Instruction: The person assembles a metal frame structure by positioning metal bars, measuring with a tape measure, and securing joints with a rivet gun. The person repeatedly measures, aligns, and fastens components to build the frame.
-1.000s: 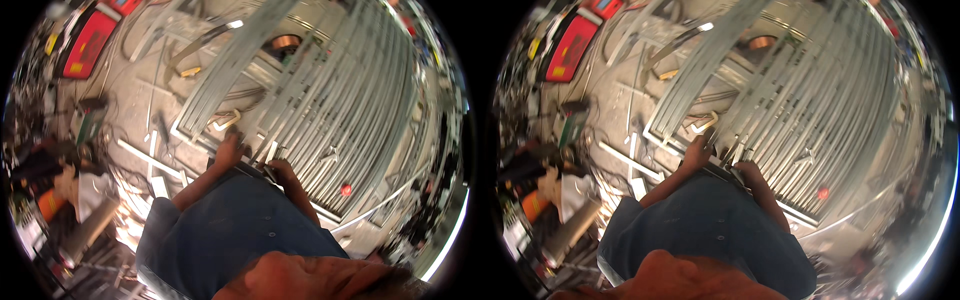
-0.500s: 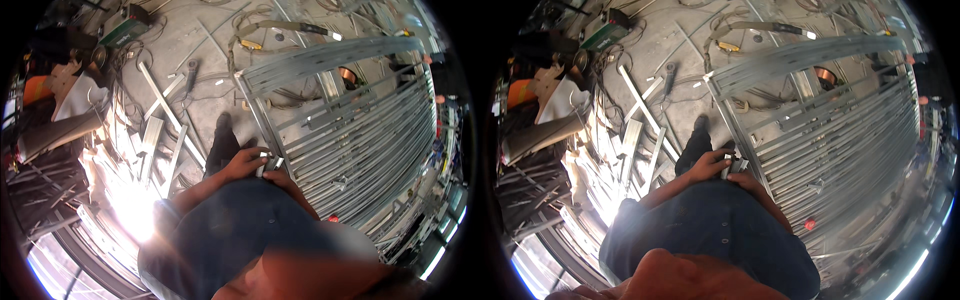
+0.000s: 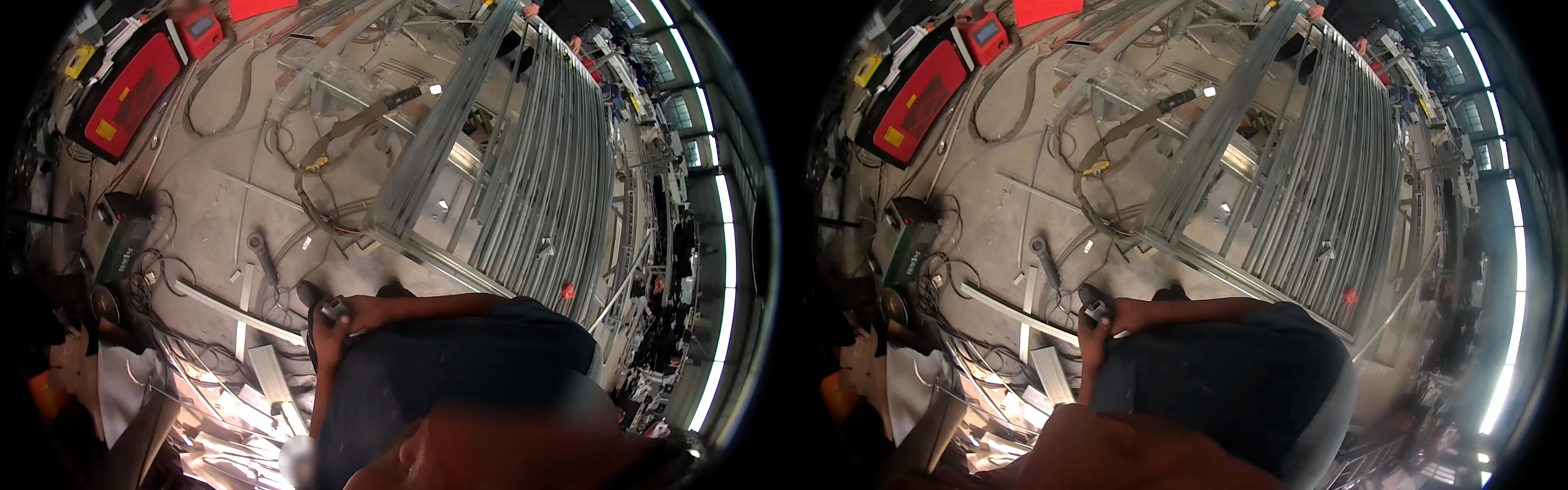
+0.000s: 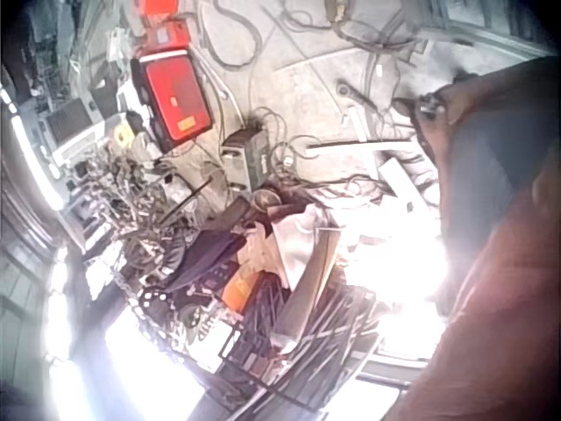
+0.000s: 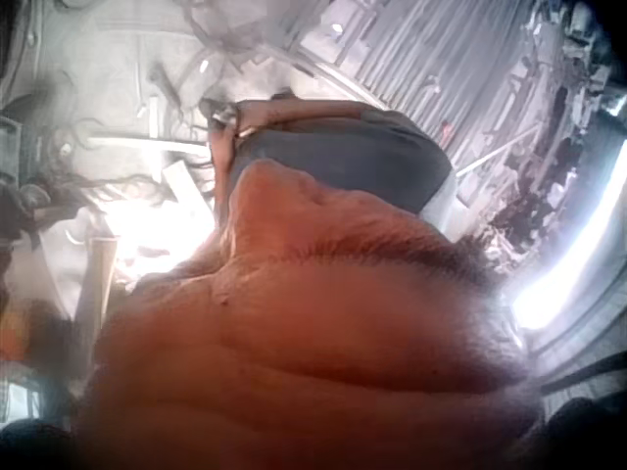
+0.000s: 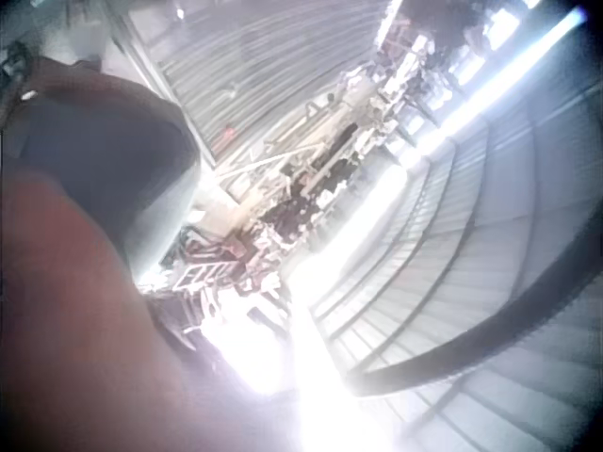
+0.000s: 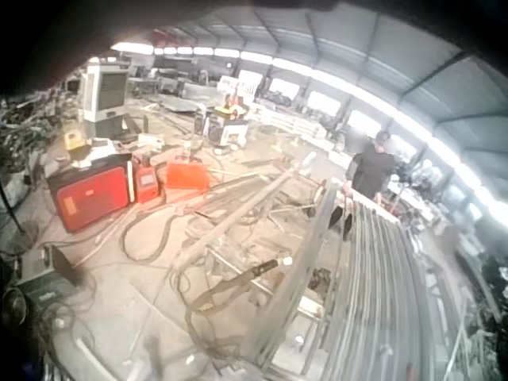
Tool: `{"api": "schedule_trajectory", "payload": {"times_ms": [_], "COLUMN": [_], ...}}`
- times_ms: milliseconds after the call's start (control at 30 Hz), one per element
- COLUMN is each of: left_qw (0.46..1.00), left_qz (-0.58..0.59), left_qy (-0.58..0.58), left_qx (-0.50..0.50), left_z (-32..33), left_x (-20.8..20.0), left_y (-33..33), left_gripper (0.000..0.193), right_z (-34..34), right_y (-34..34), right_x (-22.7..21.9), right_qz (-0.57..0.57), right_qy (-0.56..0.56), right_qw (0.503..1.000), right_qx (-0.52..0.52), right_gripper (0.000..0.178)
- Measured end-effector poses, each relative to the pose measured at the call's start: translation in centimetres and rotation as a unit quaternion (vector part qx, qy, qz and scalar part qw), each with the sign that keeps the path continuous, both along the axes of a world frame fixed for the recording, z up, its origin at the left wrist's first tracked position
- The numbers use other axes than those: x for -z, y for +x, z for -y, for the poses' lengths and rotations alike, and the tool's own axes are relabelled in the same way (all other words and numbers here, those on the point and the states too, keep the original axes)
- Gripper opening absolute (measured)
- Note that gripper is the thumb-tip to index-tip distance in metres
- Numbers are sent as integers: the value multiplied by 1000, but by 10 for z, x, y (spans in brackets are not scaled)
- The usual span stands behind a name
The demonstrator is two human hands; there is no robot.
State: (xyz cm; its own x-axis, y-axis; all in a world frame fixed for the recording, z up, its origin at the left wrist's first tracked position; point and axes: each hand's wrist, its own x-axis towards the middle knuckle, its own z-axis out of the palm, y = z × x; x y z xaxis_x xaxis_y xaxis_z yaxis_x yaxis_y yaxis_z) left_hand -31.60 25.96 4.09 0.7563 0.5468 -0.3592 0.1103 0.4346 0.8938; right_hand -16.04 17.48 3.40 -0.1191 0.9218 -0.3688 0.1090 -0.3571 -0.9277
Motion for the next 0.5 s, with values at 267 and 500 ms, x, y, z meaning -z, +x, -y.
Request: {"api": "schedule_trajectory", "payload": {"times_ms": [267,500], "left_qw": [997,999], "left_qz": [-10,23], "left_qy": [-45,-26], "left_qx": [-64,-25], "left_z": [-145,-282], "left_x": [-71,-69], "left_y": [-3,23], "left_gripper": [57,68], "right_z": [-147,-283], "right_y": [-19,31], "right_x": [-61,-70], "right_qz": [-102,-225], "right_qy": [45,-48], "right_qw": [993,972], "right_qx": [39,-47], "right_gripper": [48,23]}}
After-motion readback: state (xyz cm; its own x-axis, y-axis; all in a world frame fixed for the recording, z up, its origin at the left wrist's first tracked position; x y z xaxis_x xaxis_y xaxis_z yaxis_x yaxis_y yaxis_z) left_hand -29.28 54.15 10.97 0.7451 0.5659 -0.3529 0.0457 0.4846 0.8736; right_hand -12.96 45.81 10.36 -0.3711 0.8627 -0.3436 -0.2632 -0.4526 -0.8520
